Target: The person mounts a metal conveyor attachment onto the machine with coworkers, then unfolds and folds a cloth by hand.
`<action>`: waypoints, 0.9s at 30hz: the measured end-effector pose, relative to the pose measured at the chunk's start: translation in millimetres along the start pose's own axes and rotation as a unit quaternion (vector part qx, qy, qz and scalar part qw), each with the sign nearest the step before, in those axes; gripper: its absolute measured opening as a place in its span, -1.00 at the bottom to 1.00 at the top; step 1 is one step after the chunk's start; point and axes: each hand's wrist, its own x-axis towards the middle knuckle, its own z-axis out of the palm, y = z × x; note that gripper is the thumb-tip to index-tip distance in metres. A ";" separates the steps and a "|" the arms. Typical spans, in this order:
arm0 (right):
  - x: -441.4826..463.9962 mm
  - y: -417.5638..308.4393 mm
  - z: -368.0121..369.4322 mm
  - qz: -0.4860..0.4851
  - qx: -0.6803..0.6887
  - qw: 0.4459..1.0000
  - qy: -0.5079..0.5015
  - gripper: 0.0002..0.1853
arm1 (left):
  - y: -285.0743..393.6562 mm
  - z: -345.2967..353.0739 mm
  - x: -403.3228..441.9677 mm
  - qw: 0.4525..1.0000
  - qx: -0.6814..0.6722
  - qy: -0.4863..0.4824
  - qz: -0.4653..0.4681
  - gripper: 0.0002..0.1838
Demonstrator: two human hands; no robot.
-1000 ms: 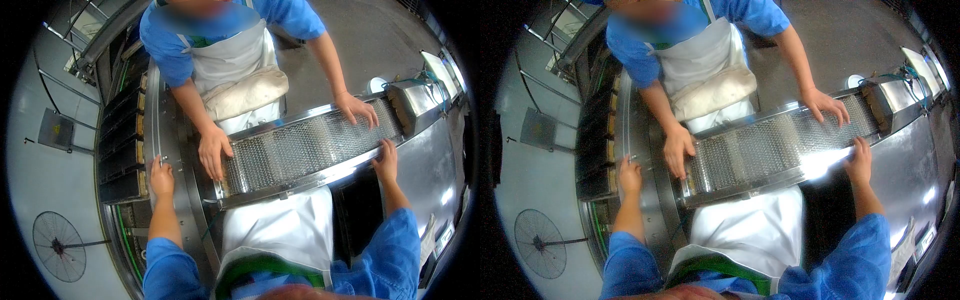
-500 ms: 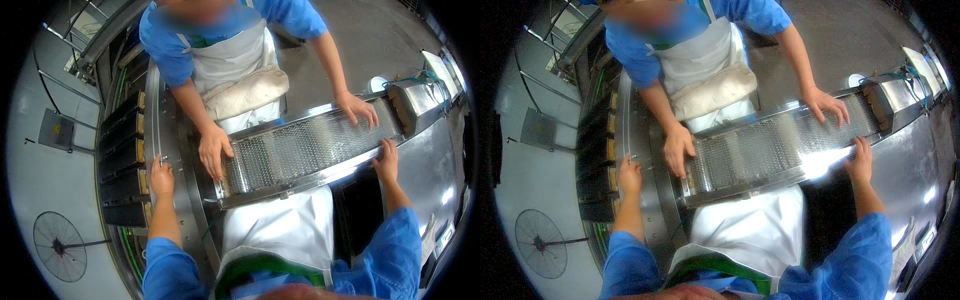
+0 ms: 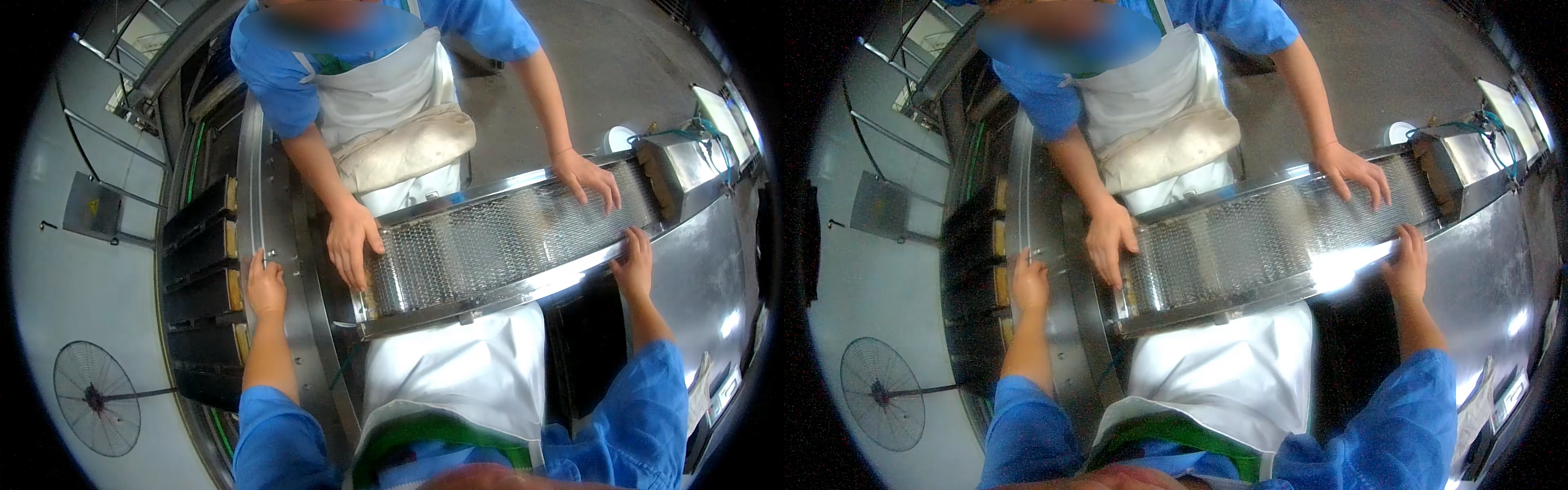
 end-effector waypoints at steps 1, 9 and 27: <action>-0.2 -1.2 -0.9 0.000 0.001 1.000 -0.004 -0.28 | -1.3 1.1 -0.1 1.000 0.000 0.000 0.000 -0.90; -0.9 1.0 1.7 -0.004 -0.006 1.000 0.001 -0.30 | -2.8 3.8 -0.3 0.999 0.039 0.001 0.000 -0.88; -0.3 -3.4 -2.6 0.002 -0.011 1.000 -0.011 -0.29 | -2.9 3.8 -0.3 1.000 0.006 0.007 0.007 -0.90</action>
